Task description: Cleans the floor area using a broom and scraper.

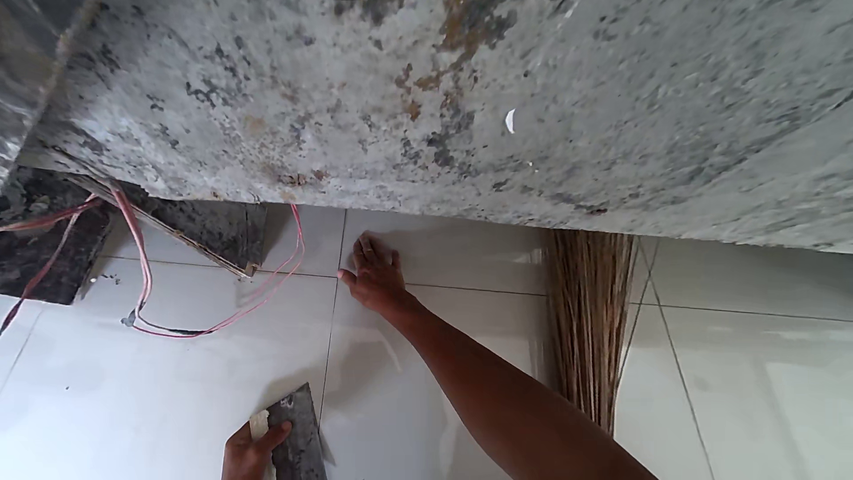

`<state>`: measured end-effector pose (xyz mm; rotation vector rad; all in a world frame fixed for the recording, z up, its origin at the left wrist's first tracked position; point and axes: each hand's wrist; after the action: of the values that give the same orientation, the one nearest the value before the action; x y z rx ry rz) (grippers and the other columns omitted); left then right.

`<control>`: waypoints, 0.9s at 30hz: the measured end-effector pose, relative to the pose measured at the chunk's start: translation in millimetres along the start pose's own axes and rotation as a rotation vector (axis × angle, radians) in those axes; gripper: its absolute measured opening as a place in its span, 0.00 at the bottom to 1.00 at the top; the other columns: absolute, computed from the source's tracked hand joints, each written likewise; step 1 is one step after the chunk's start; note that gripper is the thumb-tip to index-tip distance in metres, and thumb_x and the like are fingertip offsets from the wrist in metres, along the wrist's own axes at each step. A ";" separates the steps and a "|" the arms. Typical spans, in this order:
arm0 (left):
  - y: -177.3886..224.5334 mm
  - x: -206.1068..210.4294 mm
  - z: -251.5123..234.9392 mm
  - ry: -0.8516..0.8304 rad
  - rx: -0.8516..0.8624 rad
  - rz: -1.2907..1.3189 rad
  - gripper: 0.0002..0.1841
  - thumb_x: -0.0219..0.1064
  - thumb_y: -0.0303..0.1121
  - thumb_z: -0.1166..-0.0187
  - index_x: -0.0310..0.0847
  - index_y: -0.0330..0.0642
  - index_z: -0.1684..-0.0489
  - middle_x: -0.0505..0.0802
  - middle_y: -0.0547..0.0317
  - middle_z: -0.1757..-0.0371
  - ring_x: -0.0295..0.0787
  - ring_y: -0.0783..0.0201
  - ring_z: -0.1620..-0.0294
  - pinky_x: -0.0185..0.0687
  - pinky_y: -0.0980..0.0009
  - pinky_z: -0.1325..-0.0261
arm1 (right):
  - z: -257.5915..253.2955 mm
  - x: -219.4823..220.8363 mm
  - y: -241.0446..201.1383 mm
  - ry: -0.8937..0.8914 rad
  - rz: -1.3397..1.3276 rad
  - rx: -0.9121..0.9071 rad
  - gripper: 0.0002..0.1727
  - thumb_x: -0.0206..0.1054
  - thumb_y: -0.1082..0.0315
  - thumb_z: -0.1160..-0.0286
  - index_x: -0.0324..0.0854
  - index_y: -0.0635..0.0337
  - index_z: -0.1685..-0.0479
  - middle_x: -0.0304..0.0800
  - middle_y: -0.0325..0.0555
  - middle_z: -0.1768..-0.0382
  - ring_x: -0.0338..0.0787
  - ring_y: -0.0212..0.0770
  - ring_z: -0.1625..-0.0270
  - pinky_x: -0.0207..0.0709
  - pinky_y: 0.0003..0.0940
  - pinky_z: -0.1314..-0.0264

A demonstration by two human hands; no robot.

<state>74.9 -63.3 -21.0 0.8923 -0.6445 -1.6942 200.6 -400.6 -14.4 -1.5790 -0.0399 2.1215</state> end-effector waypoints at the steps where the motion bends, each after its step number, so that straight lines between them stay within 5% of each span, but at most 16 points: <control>1: 0.3 0.1 0.3 -0.002 -0.003 0.001 0.10 0.80 0.25 0.40 0.89 0.32 0.63 0.96 0.50 0.68 0.95 0.61 0.68 0.94 0.62 0.61 | 6.0 3.1 0.6 -0.011 0.017 -0.010 0.48 0.39 0.32 0.13 0.40 0.58 0.03 0.33 0.48 0.02 0.34 0.52 0.02 0.32 0.72 0.09; 17: 1.9 0.7 -3.6 0.016 -0.037 -0.024 0.11 0.81 0.25 0.42 0.89 0.32 0.64 0.95 0.50 0.68 0.94 0.60 0.67 0.92 0.60 0.60 | 92.3 24.7 9.7 -0.044 -0.036 -0.052 0.47 0.42 0.33 0.12 0.43 0.57 0.03 0.33 0.43 0.02 0.33 0.47 0.02 0.29 0.67 0.07; 27: 4.7 2.4 -2.5 0.011 -0.024 0.003 0.10 0.80 0.26 0.42 0.89 0.33 0.65 0.96 0.51 0.68 0.95 0.61 0.67 0.93 0.62 0.60 | 97.6 28.4 8.4 -0.067 -0.003 -0.051 0.48 0.39 0.32 0.12 0.38 0.57 0.03 0.30 0.42 0.02 0.30 0.46 0.02 0.26 0.65 0.06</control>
<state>79.2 -67.0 -19.3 0.8832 -0.6168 -1.6896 103.1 -371.1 -10.2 -1.5349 -0.1198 2.1868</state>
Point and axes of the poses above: each hand's wrist, its own z-axis away from the middle knuckle, its own x-axis out of the palm, y = z × x
